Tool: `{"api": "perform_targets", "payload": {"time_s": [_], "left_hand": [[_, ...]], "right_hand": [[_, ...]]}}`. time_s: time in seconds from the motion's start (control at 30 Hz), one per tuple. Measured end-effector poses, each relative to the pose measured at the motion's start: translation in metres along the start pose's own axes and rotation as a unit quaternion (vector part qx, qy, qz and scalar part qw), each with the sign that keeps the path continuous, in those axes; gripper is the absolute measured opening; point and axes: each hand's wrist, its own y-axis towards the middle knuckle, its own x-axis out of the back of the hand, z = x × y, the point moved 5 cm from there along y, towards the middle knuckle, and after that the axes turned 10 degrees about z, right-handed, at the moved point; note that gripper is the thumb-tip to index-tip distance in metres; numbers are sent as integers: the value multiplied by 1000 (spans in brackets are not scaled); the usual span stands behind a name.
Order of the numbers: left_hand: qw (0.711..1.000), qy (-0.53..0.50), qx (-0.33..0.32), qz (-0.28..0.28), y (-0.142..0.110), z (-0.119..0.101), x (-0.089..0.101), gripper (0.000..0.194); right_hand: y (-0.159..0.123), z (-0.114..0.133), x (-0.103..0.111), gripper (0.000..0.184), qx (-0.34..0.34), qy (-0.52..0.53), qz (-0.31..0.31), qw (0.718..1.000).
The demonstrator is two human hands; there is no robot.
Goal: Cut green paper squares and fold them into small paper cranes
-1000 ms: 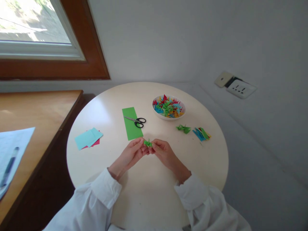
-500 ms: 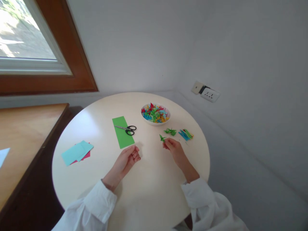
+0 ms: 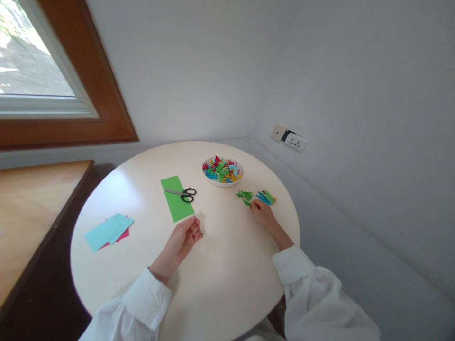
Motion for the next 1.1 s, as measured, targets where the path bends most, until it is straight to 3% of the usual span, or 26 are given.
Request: {"api": "perform_targets", "payload": {"time_s": [0.37, 0.8, 0.93, 1.1], "left_hand": [[1000, 6, -4, 9, 2, 1, 1, 16], [999, 21, -30, -7, -1, -2, 5, 21], [998, 34, -43, -10, -2, -4, 7, 21], [998, 46, -49, -7, -2, -4, 9, 23]], "right_hand": [[5, 11, -4, 26, 19, -95, -7, 995], [-5, 5, 4, 18, 21, -127, -36, 991], [-15, 10, 5, 23, 102, -138, -74, 982], [-26, 10, -3, 30, 163, -183, -46, 969]]}}
